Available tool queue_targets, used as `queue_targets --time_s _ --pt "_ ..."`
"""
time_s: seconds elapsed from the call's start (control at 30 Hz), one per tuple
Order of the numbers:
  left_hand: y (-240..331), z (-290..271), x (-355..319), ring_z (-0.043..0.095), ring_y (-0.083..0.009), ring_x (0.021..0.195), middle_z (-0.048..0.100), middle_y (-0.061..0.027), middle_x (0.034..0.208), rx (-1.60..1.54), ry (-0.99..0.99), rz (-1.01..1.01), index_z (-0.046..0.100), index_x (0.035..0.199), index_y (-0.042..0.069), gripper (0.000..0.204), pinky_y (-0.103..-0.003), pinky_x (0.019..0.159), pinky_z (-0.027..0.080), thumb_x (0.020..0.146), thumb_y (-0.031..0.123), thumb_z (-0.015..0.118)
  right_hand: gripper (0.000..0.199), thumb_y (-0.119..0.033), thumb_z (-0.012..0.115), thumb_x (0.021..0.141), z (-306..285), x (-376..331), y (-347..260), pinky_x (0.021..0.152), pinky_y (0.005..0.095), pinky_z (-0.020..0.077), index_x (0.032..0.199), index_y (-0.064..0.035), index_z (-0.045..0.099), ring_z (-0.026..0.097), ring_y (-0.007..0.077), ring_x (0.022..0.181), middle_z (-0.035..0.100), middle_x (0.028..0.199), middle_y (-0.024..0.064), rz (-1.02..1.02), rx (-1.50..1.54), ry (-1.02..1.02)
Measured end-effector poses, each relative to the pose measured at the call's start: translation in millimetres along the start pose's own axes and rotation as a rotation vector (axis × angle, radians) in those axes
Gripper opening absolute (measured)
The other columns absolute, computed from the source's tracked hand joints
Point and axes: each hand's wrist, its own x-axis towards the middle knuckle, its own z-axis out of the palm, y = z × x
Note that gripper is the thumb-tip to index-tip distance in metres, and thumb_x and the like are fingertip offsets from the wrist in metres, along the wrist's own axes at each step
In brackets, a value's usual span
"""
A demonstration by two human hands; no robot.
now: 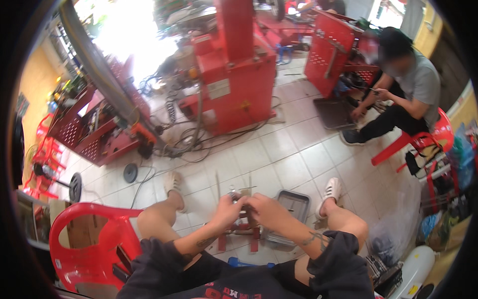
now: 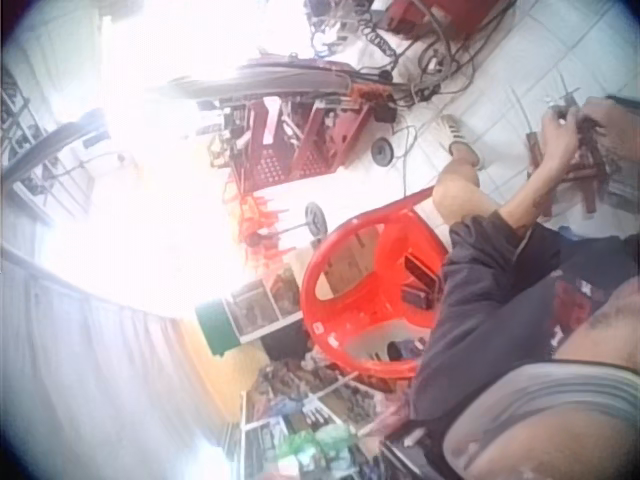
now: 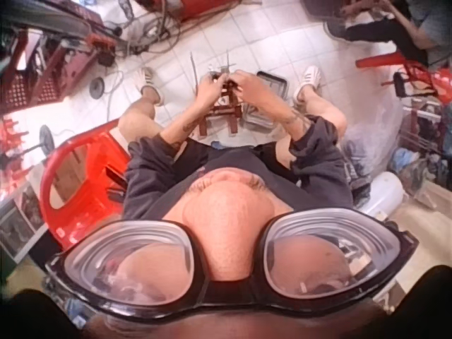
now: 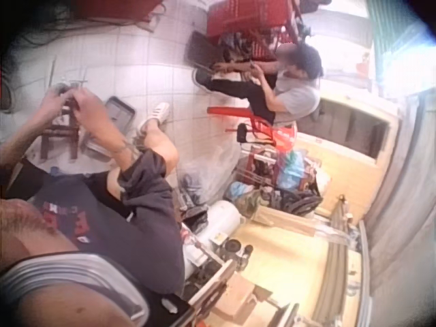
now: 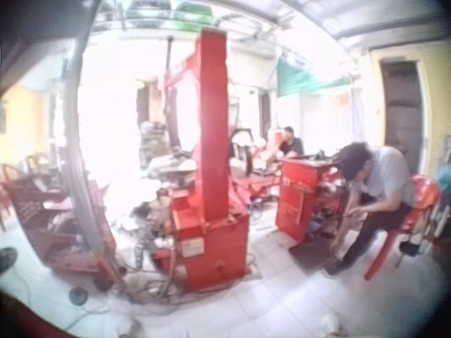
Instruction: The person sits on the floor and assembles a metal bracket using a wrench and a screwdriver. They pick up a metal plate, insert a bolt, and tighten it with a wrench. They also use a screwdriver to adjust a screw on the bracket. The person handles the parts and tools directly on the floor.
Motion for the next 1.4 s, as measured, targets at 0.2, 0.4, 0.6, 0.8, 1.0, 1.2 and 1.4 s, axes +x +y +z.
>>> queue_targets --time_s 0.2,0.4,0.6,0.8,1.0,1.2,1.4 --pt "29 4 -13 0.069 -0.0182 0.077 0.067 -0.0137 0.088 -0.044 -0.025 -0.095 0.062 0.096 -0.01 0.03 -0.033 0.062 0.061 0.097 0.02 0.063 0.016 -0.015 0.063 0.09 -3 -4 -1 0.075 0.0479 0.0506 0.094 -0.0006 0.058 0.062 0.0409 0.089 0.062 0.092 0.0192 0.131 -0.144 -0.078" --pt "14 -1 -7 0.069 -0.0184 0.076 0.068 -0.0136 0.085 -0.038 0.0 -0.046 0.066 0.095 -0.008 0.029 -0.034 0.063 0.059 0.094 0.021 0.065 0.018 -0.01 0.068 0.084 0 2 -8 0.075 0.0436 0.0524 0.099 -0.0007 0.062 0.065 0.0373 0.088 0.066 0.095 0.0179 0.023 -0.072 0.021" --pt "23 -3 -13 0.066 -0.0157 0.073 0.067 -0.0109 0.081 -0.003 -0.004 -0.052 0.065 0.097 -0.008 0.029 -0.032 0.061 0.057 0.095 0.021 0.065 0.019 -0.009 0.071 0.084 -2 2 -16 0.069 0.0421 0.0533 0.095 0.0026 0.063 0.068 0.0376 0.074 0.069 0.083 0.0199 0.188 -0.059 -0.026" --pt "26 -12 -15 0.067 -0.0147 0.074 0.068 -0.0105 0.081 0.077 -0.041 -0.08 0.067 0.101 -0.005 0.03 -0.032 0.062 0.056 0.095 0.025 0.065 0.021 -0.007 0.071 0.08 -4 5 -14 0.074 0.0422 0.0533 0.1 -0.0028 0.066 0.066 0.0373 0.085 0.067 0.092 0.018 -0.053 -0.083 -0.073" --pt "33 -10 -4 0.07 -0.0273 0.083 0.07 -0.0139 0.095 0.15 -0.244 -0.17 0.063 0.112 -0.004 0.037 -0.041 0.066 0.06 0.097 0.029 0.061 0.026 0.002 0.068 0.075 -18 13 15 0.074 0.041 0.051 0.099 -0.0074 0.066 0.062 0.0345 0.084 0.062 0.087 0.0137 -0.274 -0.006 -0.202" --pt "37 -6 -16 0.066 -0.0193 0.067 0.069 -0.0142 0.078 0.13 -0.202 -0.146 0.064 0.092 -0.007 0.029 -0.033 0.059 0.054 0.094 0.021 0.064 0.025 0.004 0.064 0.077 -6 0 8 0.082 0.0406 0.0506 0.1 -0.0051 0.065 0.062 0.0333 0.094 0.064 0.098 0.0118 -0.258 0.027 -0.195" --pt "-5 -11 7 0.066 -0.0201 0.067 0.068 -0.016 0.072 0.287 -0.193 0.041 0.068 0.098 -0.005 0.03 -0.037 0.062 0.054 0.092 0.025 0.064 0.036 0.007 0.058 0.073 2 -1 13 0.087 0.0405 0.0513 0.106 -0.0037 0.066 0.062 0.0338 0.099 0.066 0.105 0.0123 -0.383 -0.031 -0.129"
